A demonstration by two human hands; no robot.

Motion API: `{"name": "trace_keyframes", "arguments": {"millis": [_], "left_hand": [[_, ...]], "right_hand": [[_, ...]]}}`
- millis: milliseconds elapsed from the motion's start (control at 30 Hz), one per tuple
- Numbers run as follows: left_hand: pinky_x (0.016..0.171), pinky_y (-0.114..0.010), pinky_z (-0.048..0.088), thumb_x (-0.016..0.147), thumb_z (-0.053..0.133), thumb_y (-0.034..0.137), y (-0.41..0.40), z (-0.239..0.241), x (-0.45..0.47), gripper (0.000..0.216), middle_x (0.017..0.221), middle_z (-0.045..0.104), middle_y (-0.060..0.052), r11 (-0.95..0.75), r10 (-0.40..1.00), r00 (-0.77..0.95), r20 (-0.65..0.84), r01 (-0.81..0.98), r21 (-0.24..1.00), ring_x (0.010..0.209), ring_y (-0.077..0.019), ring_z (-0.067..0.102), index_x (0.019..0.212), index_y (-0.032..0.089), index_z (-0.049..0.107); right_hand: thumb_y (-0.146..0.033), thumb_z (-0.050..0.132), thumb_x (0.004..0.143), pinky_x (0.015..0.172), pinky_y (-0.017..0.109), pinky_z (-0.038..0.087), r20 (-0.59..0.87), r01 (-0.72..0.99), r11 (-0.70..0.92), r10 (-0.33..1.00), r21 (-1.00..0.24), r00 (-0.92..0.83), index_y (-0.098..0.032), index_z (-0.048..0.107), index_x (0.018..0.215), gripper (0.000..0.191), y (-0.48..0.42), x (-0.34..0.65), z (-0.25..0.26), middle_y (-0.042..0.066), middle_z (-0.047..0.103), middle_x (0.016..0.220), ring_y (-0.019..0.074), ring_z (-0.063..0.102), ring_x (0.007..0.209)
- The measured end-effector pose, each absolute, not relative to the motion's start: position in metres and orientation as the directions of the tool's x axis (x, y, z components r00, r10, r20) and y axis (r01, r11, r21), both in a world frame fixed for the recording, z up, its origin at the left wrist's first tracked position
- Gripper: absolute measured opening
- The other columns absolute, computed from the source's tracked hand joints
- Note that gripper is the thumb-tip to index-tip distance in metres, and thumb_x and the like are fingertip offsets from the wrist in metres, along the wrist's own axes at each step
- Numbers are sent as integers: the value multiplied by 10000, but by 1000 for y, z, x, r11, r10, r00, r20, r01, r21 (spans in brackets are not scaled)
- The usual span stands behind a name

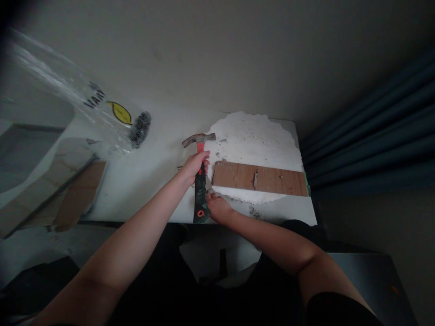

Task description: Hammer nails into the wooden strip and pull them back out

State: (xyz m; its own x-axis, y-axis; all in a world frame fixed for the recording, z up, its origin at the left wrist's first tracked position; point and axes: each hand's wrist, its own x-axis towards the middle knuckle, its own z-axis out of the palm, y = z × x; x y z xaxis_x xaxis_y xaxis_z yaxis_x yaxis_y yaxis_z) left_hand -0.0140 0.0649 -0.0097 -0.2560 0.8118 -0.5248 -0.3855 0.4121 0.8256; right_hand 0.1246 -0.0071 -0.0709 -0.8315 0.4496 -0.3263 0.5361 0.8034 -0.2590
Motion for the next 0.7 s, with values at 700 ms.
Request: {"name": "trace_keyframes", "arguments": {"millis": [700], "left_hand": [[373,-193,353,818,607,267,66,-4,-4,188,460,463,66,411,800,-274,-534,-398,820,343,-77,414,709,196,472]], "right_hand": [[-193,423,967,744,293,402,-22,705,694,710,-147,-703,-131,666,995,253,103,165,10,136,630,1075,208,589,905]]}}
